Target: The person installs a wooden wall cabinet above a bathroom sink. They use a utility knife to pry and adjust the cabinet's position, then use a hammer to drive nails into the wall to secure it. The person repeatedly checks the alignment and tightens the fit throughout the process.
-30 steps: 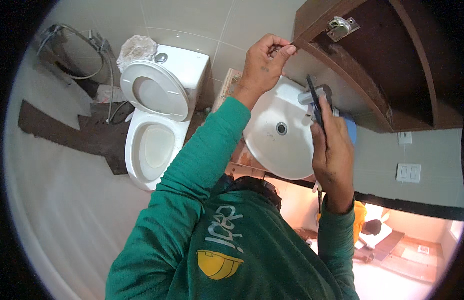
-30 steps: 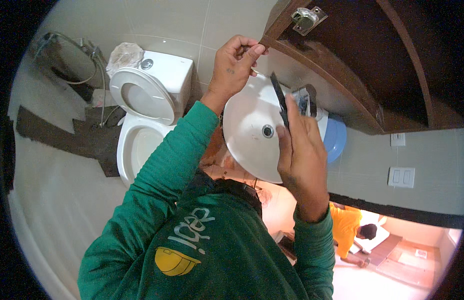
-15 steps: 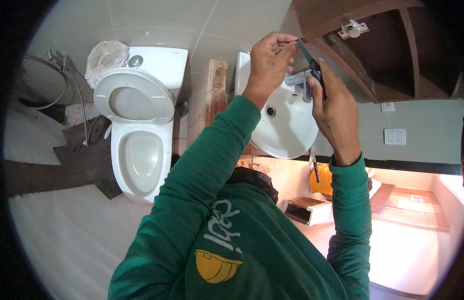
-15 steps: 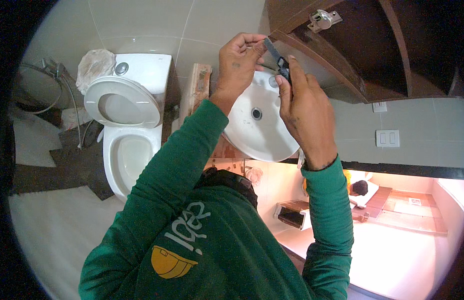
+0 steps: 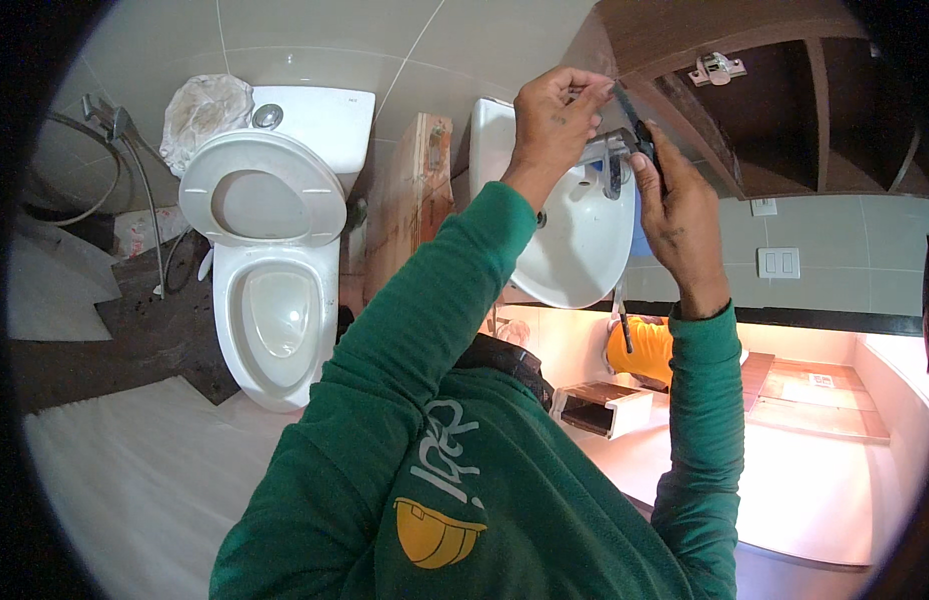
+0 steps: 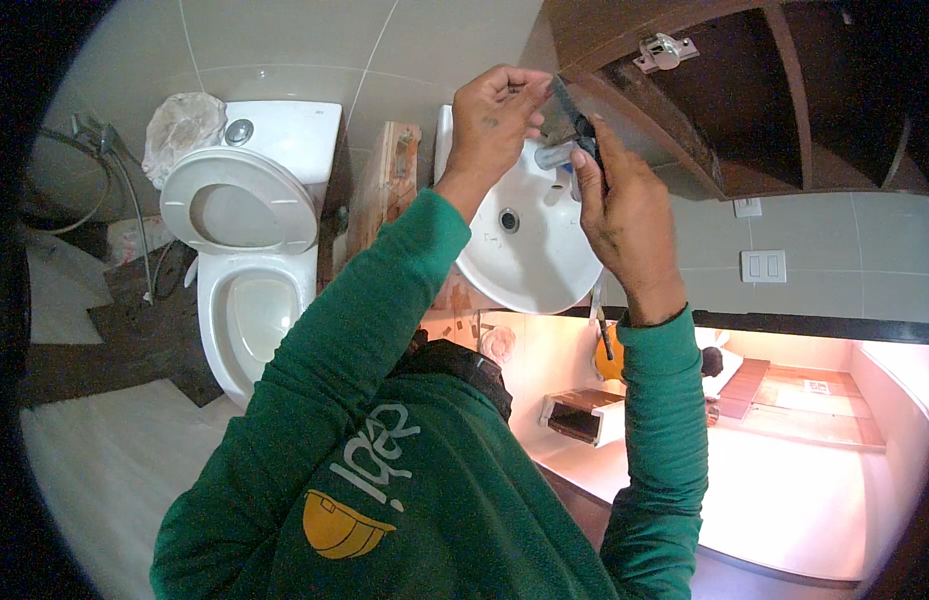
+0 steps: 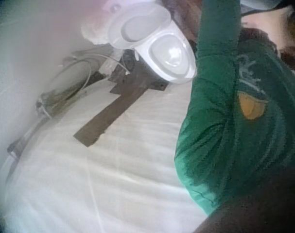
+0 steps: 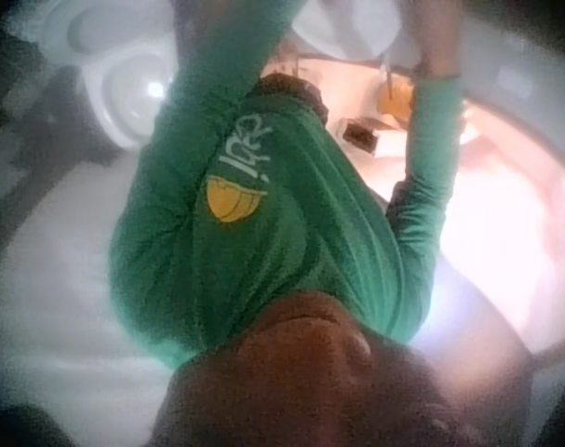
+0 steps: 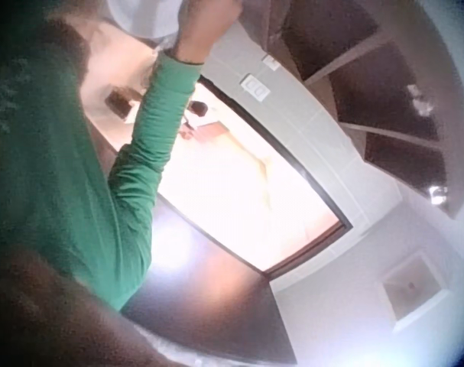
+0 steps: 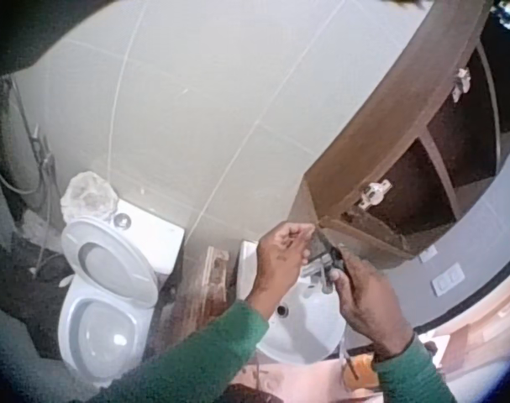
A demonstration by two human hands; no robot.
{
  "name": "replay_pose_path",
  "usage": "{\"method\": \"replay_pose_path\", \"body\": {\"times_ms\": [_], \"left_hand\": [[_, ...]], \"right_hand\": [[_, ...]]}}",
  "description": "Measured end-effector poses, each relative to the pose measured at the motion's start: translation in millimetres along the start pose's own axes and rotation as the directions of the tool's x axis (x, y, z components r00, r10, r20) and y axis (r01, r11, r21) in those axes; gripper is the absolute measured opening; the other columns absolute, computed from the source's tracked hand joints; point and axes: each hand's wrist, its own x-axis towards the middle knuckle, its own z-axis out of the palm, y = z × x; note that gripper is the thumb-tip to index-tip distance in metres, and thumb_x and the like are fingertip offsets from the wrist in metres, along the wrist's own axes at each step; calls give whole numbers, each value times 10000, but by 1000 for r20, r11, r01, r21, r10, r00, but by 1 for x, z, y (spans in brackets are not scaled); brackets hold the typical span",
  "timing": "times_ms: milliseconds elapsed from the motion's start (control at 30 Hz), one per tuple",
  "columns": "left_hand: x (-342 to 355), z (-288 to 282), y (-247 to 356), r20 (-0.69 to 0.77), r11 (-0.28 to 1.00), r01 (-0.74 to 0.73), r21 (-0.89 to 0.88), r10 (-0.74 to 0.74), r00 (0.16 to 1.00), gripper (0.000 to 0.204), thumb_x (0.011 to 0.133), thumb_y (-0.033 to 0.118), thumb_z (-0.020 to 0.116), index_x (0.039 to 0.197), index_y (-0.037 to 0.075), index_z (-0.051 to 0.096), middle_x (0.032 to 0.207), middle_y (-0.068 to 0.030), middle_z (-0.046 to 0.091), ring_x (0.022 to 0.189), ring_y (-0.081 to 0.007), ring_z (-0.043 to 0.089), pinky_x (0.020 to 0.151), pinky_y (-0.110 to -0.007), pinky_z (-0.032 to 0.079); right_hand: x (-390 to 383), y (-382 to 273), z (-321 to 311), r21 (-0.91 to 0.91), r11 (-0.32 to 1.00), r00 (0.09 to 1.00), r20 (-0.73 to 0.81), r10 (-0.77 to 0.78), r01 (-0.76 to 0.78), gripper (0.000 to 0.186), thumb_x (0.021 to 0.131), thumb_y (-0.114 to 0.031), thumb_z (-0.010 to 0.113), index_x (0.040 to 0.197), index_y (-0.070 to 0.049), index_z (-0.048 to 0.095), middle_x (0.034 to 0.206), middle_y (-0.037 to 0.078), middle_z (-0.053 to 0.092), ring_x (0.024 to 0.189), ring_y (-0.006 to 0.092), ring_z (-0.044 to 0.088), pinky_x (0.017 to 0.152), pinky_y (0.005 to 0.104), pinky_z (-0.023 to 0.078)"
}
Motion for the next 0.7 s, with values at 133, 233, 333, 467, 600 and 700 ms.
{"method": "replay_pose_path", "body": {"times_ms": [133,233,333,467,600,700], "left_hand": [[0,2,1,-9,999,15,34,-15,1000,232,963,228,753,1040,11,729,872,-40,733,653,-75,626,553,-226,536],[-1,1,2,-2,1000,-3,23,3,1000,230,969,228,746,1036,8,728,872,-40,736,647,-73,626,551,-226,538],[1,2,1,4,1000,-3,21,2,1000,233,972,231,743,1035,7,726,874,-41,739,646,-72,629,550,-223,540],[0,3,2,5,999,8,35,-9,1000,237,969,231,747,1041,7,722,877,-49,741,644,-73,630,557,-227,545],[1,0,-1,8,1000,-1,10,1,1000,253,963,236,756,1052,3,715,876,-53,735,642,-74,629,564,-230,546],[0,1,-5,15,1000,-11,-12,11,1000,267,952,245,770,1050,4,711,865,-48,726,643,-71,628,562,-223,542]], "right_hand": [[1,0,-1,-10,999,999,-38,-36,36,428,1033,-277,605,1380,-27,600,958,237,695,843,385,695,744,464,537],[2,-5,-3,-29,999,1000,-10,14,-14,427,1034,-283,606,1374,-26,606,990,244,702,857,386,700,754,461,541],[3,-3,-3,-3,1000,999,6,31,-31,428,1038,-292,603,1374,-26,607,1016,249,707,868,384,706,762,453,545],[4,-4,-12,37,998,997,57,51,-53,418,1050,-287,585,1382,-35,606,1038,254,710,874,386,710,767,442,547],[10,-14,-20,108,967,957,206,205,-230,397,1057,-274,573,1389,-59,609,1022,254,707,852,359,707,769,430,542],[7,10,-6,104,990,990,114,79,-91,401,1063,-276,567,1407,-72,594,1054,242,695,863,312,689,774,407,531]]}}
